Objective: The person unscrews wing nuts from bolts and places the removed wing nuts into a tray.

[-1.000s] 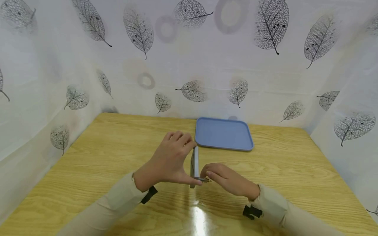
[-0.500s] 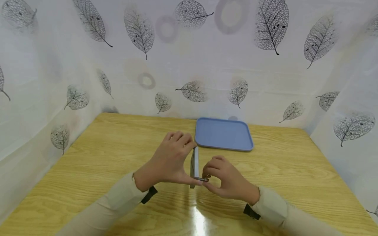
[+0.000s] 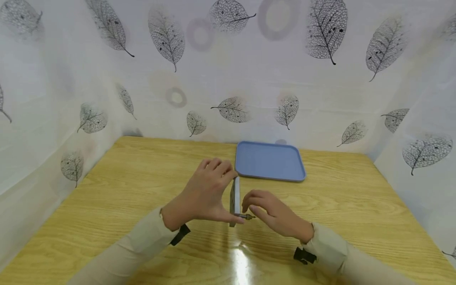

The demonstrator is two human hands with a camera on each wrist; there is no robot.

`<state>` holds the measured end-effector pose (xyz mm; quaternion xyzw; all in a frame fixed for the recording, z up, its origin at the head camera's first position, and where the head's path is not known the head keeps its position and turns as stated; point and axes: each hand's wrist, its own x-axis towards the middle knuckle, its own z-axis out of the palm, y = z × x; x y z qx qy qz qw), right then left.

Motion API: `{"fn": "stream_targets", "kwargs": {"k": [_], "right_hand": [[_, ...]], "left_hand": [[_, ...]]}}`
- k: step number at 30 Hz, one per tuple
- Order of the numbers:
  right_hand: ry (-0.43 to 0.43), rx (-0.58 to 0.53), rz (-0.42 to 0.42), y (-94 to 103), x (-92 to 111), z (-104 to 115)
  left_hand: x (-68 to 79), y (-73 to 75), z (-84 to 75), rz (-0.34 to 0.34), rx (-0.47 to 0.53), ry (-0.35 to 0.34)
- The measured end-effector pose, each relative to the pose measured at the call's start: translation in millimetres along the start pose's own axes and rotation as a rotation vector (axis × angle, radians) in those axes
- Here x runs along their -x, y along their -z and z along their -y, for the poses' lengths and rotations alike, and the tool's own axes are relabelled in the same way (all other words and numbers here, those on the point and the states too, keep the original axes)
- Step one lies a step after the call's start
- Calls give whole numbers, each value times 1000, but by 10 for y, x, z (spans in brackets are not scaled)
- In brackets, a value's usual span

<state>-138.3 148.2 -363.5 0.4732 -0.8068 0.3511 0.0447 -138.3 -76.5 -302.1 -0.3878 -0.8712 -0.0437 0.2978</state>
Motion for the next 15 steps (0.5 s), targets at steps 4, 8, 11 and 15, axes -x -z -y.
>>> {"fn": "stream_targets", "kwargs": {"k": [4,8,11,15], "right_hand": [[-138,-261,170,21,-22,-39],[-185,-383,256,26,-25,-67],[-173,-419,258,31,-23,-76],[-92,-336,183,20,-7,-68]], "left_hand": [[2,-1,-2,10,12,3],[8,-8,-1,15,16,4],[12,-6,3,14,13,4],[15,-9,7,14,13,5]]}}
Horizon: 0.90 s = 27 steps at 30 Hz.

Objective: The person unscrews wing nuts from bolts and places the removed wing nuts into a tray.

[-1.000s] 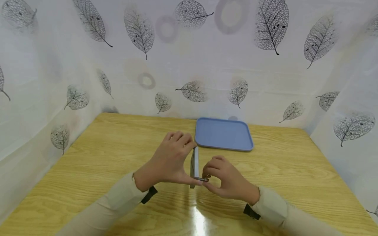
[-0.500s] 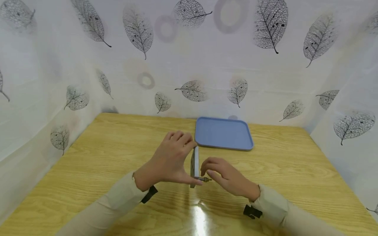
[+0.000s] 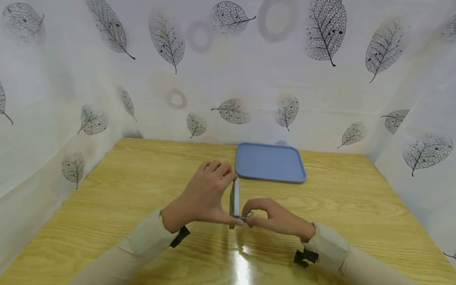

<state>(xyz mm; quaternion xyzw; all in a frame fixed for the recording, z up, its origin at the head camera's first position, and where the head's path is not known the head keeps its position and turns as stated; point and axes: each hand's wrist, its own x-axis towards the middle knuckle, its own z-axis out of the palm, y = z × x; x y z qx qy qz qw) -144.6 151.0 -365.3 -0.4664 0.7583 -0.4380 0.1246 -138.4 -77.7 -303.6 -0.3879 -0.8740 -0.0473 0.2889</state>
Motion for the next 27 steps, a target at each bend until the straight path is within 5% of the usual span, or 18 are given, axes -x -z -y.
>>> {"fn": "stream_targets", "kwargs": {"k": [10,17,22,27], "right_hand": [[350,738,-305,-108,34,56],[490,1009,-405,-138,18,69],[357,916,-362,-141,27,67],[118,511,-170,-91,30,55]], "left_hand": [[-4,7,-11,12,-8,4],[-8,9,-11,5,-18,2],[-9,11,-10,3,-15,2],[-6,13,-10,-2,-11,-5]]}}
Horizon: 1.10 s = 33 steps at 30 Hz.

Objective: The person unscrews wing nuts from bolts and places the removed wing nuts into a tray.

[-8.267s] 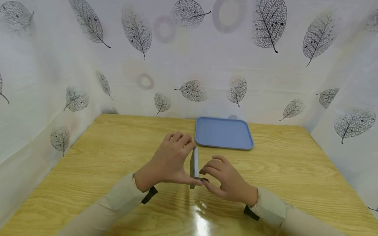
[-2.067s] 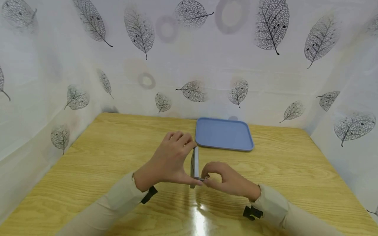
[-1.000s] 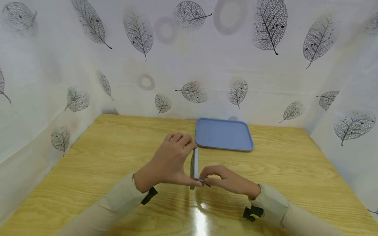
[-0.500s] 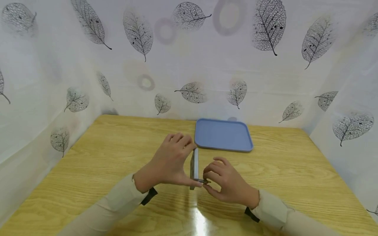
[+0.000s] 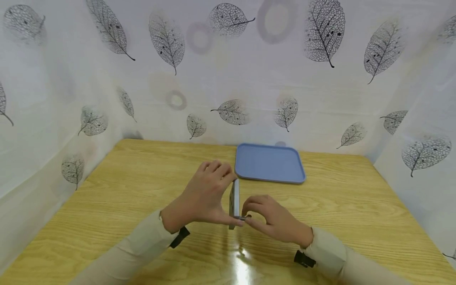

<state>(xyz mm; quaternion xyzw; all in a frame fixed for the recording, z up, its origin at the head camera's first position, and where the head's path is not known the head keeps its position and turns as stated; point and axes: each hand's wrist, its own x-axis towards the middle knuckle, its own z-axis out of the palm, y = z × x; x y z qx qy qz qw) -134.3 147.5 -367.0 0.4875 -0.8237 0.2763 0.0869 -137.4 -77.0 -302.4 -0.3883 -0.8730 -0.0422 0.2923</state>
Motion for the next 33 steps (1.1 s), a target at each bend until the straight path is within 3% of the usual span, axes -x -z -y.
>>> {"fn": "stream_targets", "kwargs": {"k": [3,6,10,14,17,26,33], "right_hand": [[-104,-262,137,27,-13,-32],[-165,-425,216,39,-29,-60],[-175,-496,233,46,-36,-82],[-140,-486,198,53,-32,-75],[-91,-385,144,51,-20,-57],[152,164,-136,-14,5,-3],[303,440,-268,-40,-13,28]], "left_hand": [[-5,0,-2,-1,2,-4],[-5,-4,-3,-1,2,-4],[-5,-5,-1,0,7,-5],[0,-6,0,1,17,-2],[0,-7,1,4,18,0],[-1,0,1,15,6,1],[2,3,3,12,-9,1]]}}
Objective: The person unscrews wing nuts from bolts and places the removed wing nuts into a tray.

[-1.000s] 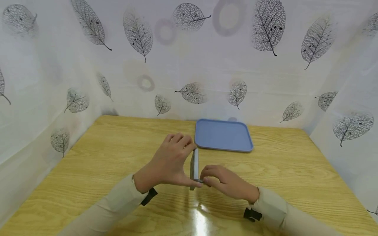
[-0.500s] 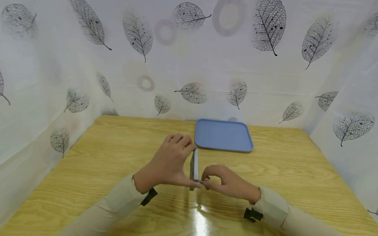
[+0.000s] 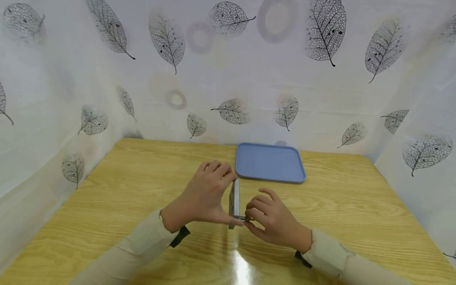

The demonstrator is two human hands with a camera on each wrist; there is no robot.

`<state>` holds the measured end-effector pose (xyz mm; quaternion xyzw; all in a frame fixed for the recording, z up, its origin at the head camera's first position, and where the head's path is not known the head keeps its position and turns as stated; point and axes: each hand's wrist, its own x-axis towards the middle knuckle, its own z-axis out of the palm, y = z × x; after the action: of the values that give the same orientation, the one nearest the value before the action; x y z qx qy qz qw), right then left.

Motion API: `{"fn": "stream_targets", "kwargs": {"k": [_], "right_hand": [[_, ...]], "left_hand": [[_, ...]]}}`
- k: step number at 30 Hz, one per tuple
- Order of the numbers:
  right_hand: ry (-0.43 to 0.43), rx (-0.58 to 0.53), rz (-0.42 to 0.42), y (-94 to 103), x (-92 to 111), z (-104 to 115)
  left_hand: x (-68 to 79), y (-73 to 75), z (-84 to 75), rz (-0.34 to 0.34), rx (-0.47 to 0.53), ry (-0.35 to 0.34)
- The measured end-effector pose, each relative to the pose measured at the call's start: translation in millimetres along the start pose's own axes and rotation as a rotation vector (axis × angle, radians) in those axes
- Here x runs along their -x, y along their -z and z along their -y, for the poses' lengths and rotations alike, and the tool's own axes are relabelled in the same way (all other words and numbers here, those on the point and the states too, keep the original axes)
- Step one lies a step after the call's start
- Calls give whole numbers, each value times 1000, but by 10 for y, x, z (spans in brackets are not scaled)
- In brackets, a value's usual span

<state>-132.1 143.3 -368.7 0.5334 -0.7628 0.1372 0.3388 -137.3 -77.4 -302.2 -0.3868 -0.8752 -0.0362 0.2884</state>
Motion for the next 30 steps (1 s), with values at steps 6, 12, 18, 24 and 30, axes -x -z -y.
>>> {"fn": "stream_targets", "kwargs": {"k": [6,12,18,24,30], "right_hand": [[-19,14,-3,8,1,10],[-299,-407,179,69,-1,-31],[-488,-847,357,62,5,-110],[-465,-1003,429,32,8,-156],[-460,-1010,422,31,12,-157]], "left_hand": [[-2,4,-4,0,12,1],[-4,-1,-10,3,28,0],[-8,-7,-17,6,29,-1],[-5,-7,-14,14,27,3],[0,-11,-7,3,22,0]]}}
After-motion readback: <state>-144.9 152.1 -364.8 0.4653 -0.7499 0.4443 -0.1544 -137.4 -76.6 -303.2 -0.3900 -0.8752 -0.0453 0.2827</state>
